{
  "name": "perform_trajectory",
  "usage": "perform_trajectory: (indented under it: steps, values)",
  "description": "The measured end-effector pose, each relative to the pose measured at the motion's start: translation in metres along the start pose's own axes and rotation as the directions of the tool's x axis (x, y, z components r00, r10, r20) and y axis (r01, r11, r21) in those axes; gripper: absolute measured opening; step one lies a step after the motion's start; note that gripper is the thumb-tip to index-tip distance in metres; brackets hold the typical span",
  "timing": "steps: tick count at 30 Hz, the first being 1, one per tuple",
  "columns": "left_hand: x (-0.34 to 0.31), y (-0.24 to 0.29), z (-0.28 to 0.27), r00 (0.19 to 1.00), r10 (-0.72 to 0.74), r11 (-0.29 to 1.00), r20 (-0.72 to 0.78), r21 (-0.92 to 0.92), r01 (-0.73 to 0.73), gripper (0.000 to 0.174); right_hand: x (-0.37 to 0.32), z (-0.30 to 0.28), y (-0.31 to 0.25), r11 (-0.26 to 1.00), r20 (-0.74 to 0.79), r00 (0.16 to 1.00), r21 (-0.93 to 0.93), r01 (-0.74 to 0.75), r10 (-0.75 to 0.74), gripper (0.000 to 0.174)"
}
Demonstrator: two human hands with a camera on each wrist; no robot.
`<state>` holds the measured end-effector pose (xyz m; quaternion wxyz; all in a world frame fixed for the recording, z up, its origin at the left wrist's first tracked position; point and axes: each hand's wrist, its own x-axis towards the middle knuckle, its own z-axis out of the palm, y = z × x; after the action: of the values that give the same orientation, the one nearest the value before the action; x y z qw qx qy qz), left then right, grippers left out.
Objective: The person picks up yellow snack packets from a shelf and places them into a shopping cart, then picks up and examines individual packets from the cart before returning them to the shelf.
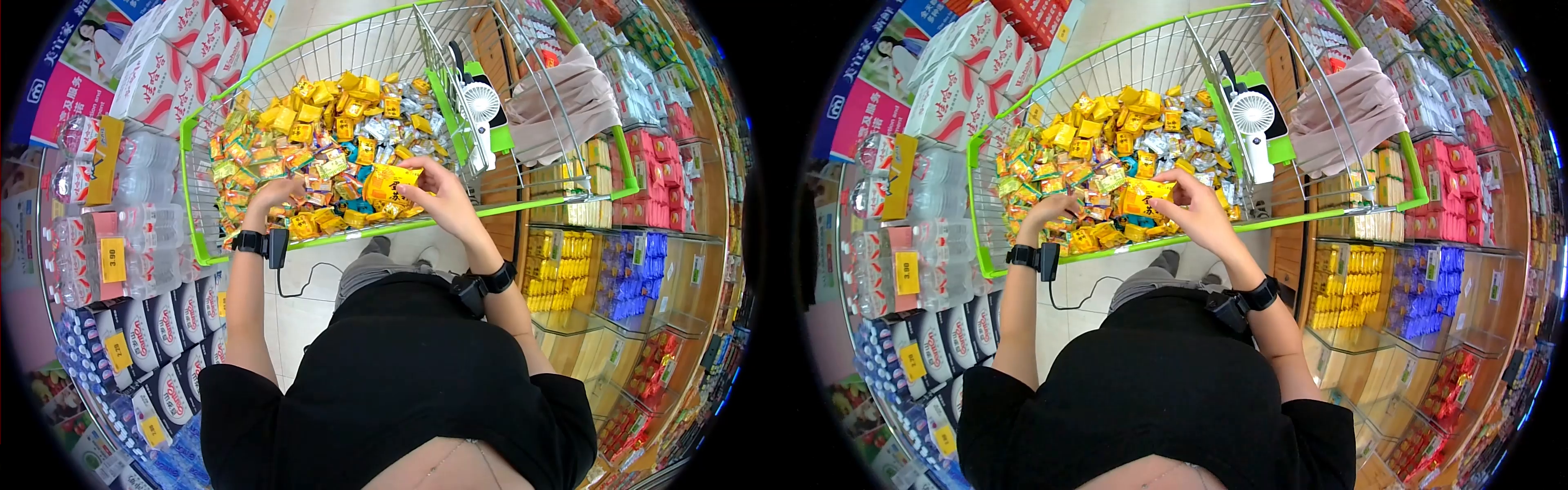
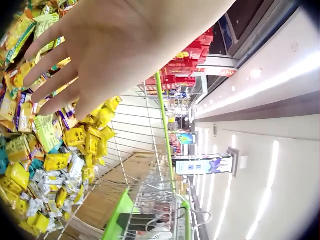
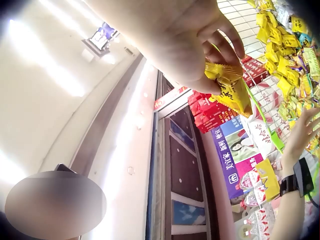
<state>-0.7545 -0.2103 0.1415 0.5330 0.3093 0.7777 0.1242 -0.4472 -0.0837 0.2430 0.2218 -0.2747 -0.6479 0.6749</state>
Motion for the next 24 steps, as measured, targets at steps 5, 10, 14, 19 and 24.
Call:
perform_trajectory:
  steps: [5,10,14,19,24]
  values:
    - [0.033,-0.039,-0.007,0.953,-0.188,0.980,0.238,0.105,0.168,0.037,0.006,0.007,0.003,1.000,-0.017,1.000,-0.022,-0.015,0.014,0.027]
    - [0.050,-0.049,-0.003,0.894,-0.096,0.932,0.438,0.354,-0.074,0.038,0.011,0.013,0.006,0.999,-0.040,0.999,-0.041,-0.006,0.005,0.026]
    - [0.048,-0.032,0.004,0.887,-0.304,0.874,0.348,0.472,0.114,0.048,0.014,0.017,0.001,0.999,-0.083,0.996,-0.033,-0.021,0.018,0.026]
    - [0.085,-0.065,0.007,0.840,-0.288,0.907,0.460,0.413,0.085,0.054,0.019,0.021,0.004,0.999,-0.116,0.992,-0.027,-0.045,0.041,0.026]
    - [0.100,-0.077,0.011,0.805,-0.326,0.899,0.495,0.425,0.103,0.058,0.028,0.031,0.011,0.999,-0.159,0.986,0.006,-0.044,0.044,0.026]
